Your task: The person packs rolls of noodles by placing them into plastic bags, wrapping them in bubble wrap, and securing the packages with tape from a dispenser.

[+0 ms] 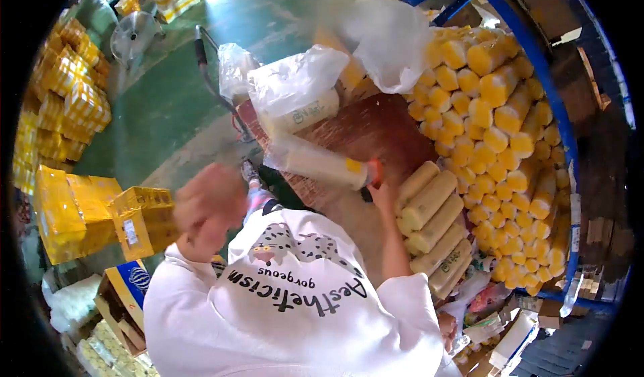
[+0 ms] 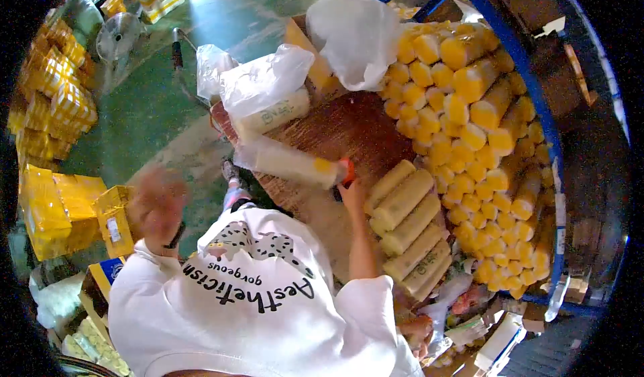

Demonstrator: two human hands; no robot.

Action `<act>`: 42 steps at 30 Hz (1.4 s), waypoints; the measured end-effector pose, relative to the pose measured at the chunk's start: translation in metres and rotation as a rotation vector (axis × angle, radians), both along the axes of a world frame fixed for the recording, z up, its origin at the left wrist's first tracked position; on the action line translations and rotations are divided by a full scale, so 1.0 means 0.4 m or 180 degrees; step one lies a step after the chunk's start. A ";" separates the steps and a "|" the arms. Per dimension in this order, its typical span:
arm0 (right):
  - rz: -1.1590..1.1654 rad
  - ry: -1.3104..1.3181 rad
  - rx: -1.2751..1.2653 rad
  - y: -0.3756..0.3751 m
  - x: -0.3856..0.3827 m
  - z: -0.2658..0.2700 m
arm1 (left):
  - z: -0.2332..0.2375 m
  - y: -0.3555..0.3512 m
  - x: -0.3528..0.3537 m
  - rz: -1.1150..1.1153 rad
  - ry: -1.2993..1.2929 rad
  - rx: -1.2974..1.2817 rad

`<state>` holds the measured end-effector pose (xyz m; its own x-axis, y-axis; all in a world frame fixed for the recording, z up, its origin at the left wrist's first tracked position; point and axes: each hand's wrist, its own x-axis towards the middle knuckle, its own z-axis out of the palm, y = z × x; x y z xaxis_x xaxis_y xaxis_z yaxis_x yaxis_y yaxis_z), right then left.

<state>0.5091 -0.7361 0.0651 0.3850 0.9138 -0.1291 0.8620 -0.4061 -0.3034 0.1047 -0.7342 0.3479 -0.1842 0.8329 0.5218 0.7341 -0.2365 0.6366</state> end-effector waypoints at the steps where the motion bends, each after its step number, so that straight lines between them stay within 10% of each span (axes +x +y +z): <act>1: -0.0005 -0.0054 -0.0042 -0.006 -0.017 0.004 | -0.033 0.014 -0.010 -0.2425 -0.1797 0.0530; 6: 0.0222 -0.0625 -0.0013 -0.075 -0.043 -0.045 | -0.153 0.010 0.016 -0.2224 -0.1969 -0.1077; 16: 0.0185 -0.0733 0.2198 -0.041 -0.027 0.128 | 0.212 0.062 0.094 -0.5484 -0.2640 0.1365; 33: 0.1425 0.0113 0.4331 -0.013 -0.176 0.434 | 0.295 -0.116 -0.058 -0.6216 -0.4534 0.1284; 35: 0.1547 0.0102 0.4429 -0.018 -0.210 0.478 | 0.259 0.012 0.012 -0.6259 -0.3583 0.1896; 38: 0.2000 0.0311 0.4369 -0.027 -0.230 0.524 | 0.217 0.064 0.062 -0.3200 -0.1325 0.0879; 42: 0.2305 0.0509 0.3940 -0.042 -0.250 0.558 | 0.148 0.130 0.103 -0.3845 -0.0976 0.0143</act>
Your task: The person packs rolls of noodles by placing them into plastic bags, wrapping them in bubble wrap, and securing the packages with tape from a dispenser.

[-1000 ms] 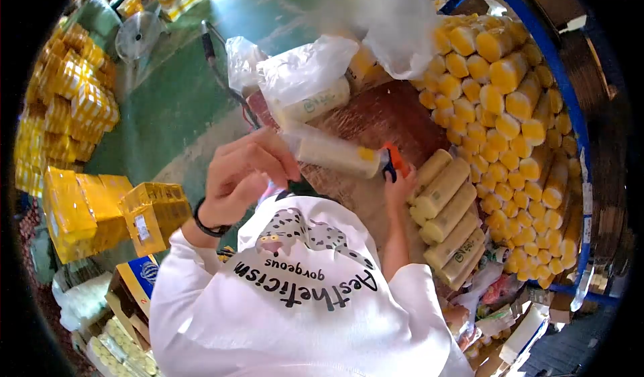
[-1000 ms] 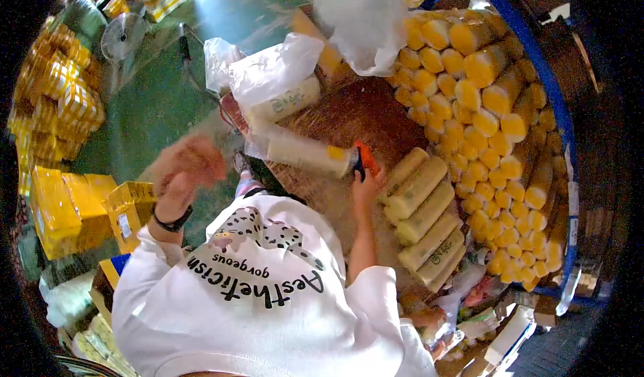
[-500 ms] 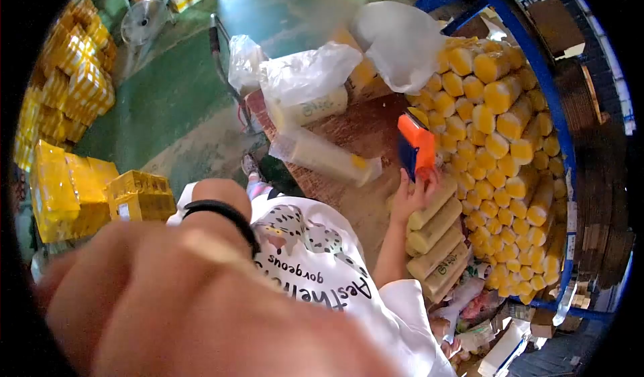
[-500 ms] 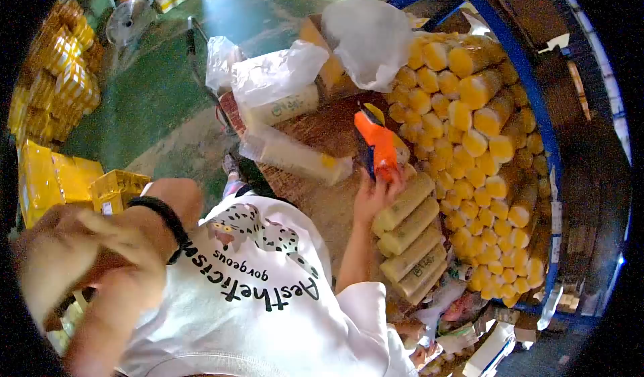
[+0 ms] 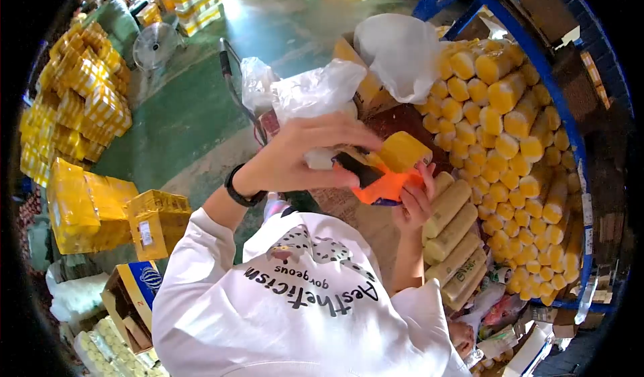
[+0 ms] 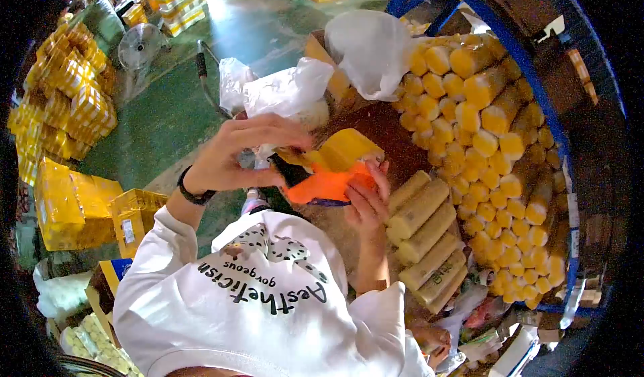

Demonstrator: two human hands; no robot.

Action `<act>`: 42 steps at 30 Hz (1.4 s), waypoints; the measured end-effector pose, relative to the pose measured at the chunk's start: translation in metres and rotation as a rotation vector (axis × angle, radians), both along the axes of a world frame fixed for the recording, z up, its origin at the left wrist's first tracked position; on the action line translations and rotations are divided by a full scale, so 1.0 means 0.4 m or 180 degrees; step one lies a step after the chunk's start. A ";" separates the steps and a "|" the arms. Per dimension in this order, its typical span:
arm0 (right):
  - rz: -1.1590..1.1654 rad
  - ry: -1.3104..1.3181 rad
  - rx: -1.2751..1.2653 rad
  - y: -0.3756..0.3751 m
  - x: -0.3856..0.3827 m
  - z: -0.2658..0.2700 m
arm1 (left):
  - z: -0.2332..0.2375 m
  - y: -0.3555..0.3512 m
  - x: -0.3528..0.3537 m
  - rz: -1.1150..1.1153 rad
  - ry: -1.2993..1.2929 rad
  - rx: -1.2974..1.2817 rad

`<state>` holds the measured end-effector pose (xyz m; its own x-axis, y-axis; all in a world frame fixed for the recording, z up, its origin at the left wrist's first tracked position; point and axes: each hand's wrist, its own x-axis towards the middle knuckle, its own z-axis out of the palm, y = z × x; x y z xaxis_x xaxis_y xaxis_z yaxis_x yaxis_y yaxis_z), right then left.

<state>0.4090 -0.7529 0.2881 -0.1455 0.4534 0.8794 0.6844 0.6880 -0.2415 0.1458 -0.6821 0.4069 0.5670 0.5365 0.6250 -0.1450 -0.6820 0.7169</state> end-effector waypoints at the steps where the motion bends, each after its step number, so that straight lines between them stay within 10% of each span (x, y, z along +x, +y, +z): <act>1: 0.0028 -0.0066 -0.0159 -0.005 0.005 -0.003 | -0.016 0.018 0.012 -0.0194 0.0148 -0.0070; 6: -0.0264 -0.0040 -0.0858 -0.051 0.024 -0.030 | -0.108 0.100 0.110 -0.0021 0.0557 -0.1082; 16: -0.0093 0.4816 -0.2451 -0.125 0.061 -0.272 | -0.233 0.270 0.453 -0.0904 0.1417 -0.1176; 22: -0.1328 0.3431 -0.3299 -0.220 0.015 -0.215 | -0.403 0.465 0.502 -0.0425 0.0703 -0.1416; 24: -0.0474 0.4339 -0.3781 -0.241 -0.018 -0.211 | -0.373 0.490 0.472 -0.0186 0.1353 -0.0714; 26: -0.0880 0.4205 -0.4367 -0.258 -0.016 -0.278 | -0.630 0.588 0.533 -0.0808 0.0871 -0.1158; 33: -0.1718 0.3320 -0.4695 -0.214 -0.042 -0.259 | -0.793 0.528 0.549 -0.0070 0.2386 -0.0748; 35: -0.1601 0.3330 -0.4236 -0.251 -0.046 -0.355 | -1.039 0.576 0.573 -0.0955 0.1244 -0.1524; 42: -0.1163 0.4423 -0.4442 -0.280 -0.068 -0.407 | -0.914 0.476 0.597 -0.0513 0.2372 -0.1626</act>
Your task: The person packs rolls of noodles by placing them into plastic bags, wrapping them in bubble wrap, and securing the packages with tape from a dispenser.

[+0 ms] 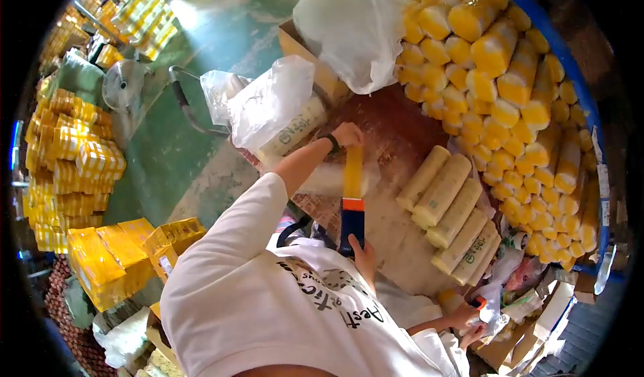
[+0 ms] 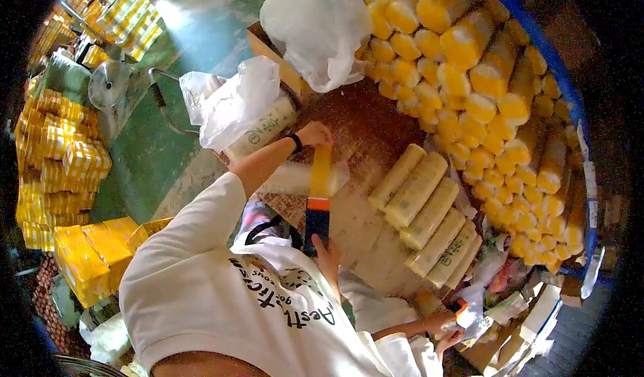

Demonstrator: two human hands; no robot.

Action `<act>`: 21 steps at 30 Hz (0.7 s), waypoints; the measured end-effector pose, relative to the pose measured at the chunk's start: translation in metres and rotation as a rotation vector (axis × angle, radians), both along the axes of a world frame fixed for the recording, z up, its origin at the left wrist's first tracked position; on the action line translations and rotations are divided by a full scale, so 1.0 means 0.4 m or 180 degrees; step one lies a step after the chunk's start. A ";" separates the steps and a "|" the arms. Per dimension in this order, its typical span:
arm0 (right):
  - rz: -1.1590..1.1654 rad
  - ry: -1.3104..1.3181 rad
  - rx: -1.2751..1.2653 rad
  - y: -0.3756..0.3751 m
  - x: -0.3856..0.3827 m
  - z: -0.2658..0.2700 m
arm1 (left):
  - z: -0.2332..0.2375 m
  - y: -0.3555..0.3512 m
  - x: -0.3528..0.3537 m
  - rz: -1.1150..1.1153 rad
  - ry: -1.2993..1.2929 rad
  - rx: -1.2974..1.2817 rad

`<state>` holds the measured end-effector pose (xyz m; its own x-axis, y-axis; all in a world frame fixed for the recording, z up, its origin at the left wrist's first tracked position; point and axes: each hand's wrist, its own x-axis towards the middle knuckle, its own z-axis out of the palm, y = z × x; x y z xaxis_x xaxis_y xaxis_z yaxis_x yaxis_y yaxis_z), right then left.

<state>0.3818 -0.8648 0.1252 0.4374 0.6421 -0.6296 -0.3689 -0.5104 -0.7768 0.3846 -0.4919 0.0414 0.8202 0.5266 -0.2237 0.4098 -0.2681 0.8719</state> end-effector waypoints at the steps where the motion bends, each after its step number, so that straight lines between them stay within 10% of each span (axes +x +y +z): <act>1: 0.0007 -0.0110 0.0036 -0.003 -0.002 -0.010 | -0.014 0.001 0.003 0.0010 0.0099 -0.0047; 10: 0.0139 -0.0371 -0.0016 0.000 0.013 -0.051 | -0.204 0.004 0.005 -0.0472 0.0265 0.0615; 13: 0.0196 -0.0563 -0.0171 -0.026 0.022 -0.161 | -0.136 -0.055 -0.024 -0.0004 0.0432 -0.0685; 21: -0.0039 0.0056 -0.0069 0.026 0.024 -0.181 | 0.030 -0.155 -0.091 0.0620 0.0578 0.2903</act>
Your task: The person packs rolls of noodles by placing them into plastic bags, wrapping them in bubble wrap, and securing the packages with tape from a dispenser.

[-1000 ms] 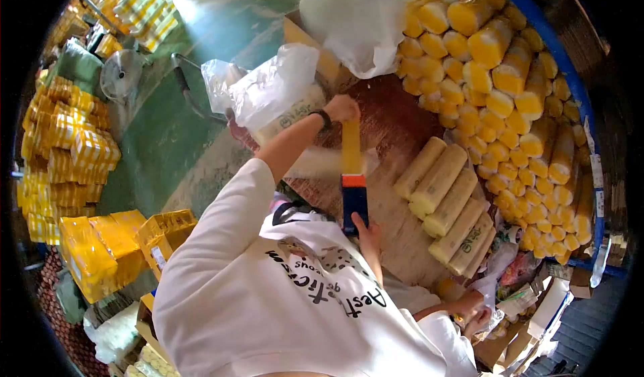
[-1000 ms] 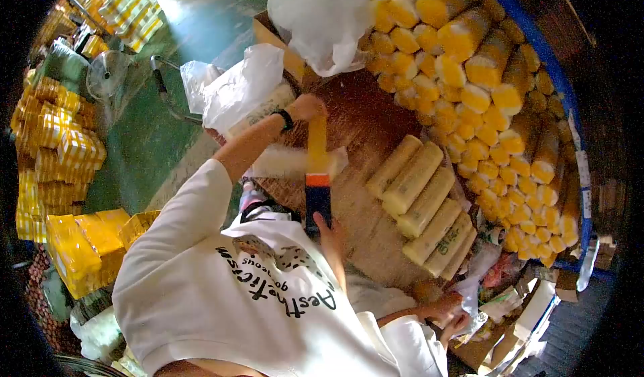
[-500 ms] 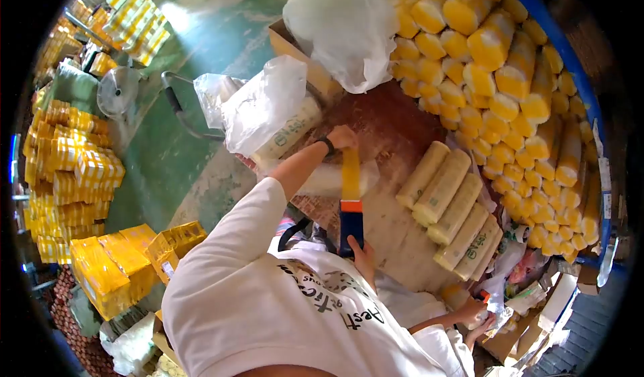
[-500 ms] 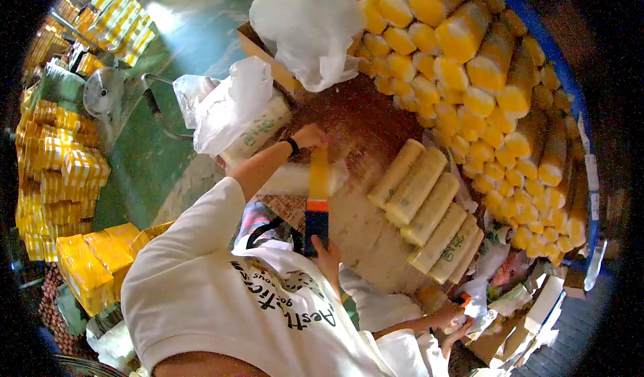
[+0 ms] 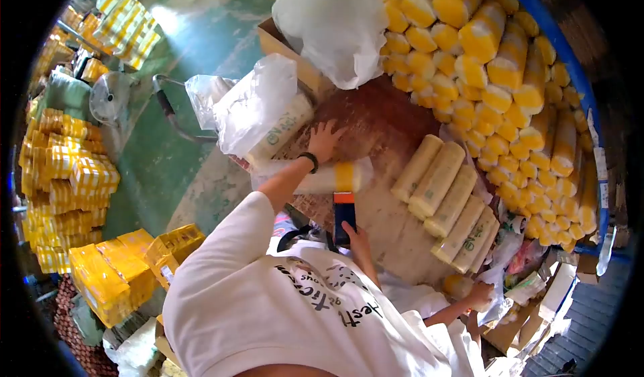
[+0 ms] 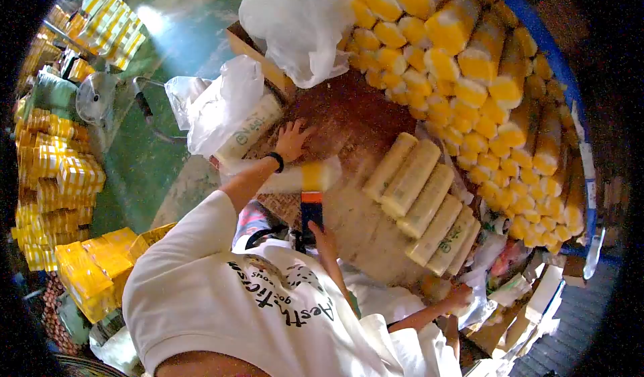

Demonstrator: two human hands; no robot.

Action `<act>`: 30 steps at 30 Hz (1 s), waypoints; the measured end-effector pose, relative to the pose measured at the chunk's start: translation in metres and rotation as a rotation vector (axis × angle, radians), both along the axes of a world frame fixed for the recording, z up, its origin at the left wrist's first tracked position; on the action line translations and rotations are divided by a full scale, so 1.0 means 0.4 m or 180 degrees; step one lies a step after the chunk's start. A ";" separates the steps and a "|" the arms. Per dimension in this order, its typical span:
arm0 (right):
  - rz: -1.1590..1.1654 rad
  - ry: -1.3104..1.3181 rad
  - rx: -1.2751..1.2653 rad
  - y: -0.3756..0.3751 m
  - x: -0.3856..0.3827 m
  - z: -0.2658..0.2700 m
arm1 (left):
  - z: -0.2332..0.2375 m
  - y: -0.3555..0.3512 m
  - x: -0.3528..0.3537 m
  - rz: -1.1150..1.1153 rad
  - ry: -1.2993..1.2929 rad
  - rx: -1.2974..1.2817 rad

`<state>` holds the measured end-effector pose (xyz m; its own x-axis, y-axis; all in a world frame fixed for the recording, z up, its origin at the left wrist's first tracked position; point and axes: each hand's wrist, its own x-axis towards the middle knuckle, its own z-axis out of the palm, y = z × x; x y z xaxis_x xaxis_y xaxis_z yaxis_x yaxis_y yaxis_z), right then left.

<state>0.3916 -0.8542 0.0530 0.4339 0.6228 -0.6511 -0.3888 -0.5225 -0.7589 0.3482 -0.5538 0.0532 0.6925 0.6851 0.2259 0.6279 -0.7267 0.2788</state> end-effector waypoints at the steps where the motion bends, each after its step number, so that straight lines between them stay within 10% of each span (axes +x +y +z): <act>1: 0.0002 0.0009 0.0024 0.004 0.007 -0.008 | -0.003 0.024 -0.017 -0.0300 -0.0014 -0.0289; 5: 0.0008 0.0050 -0.0012 0.005 0.014 -0.048 | -0.005 -0.030 -0.047 -0.1820 -0.0451 -0.1212; 8: 0.0053 0.0011 -0.0090 0.009 0.016 -0.065 | 0.149 -0.114 -0.059 -0.1097 0.0816 -0.1955; 14: 0.0513 -0.0315 -0.0274 -0.014 0.018 -0.091 | 0.043 -0.068 -0.009 -0.1243 0.0948 -0.2100; 17: 0.0683 -0.0374 -0.0288 -0.043 0.009 -0.052 | 0.168 -0.142 -0.015 -0.0850 0.1280 -0.2199; 20: 0.0933 -0.0544 -0.0113 -0.071 0.009 -0.062 | 0.066 -0.207 -0.091 -0.1184 -0.0084 -0.1047; 30: 0.0113 -0.0393 0.0162 -0.011 -0.012 -0.126 | 0.016 -0.249 -0.307 -0.0664 0.0949 0.1142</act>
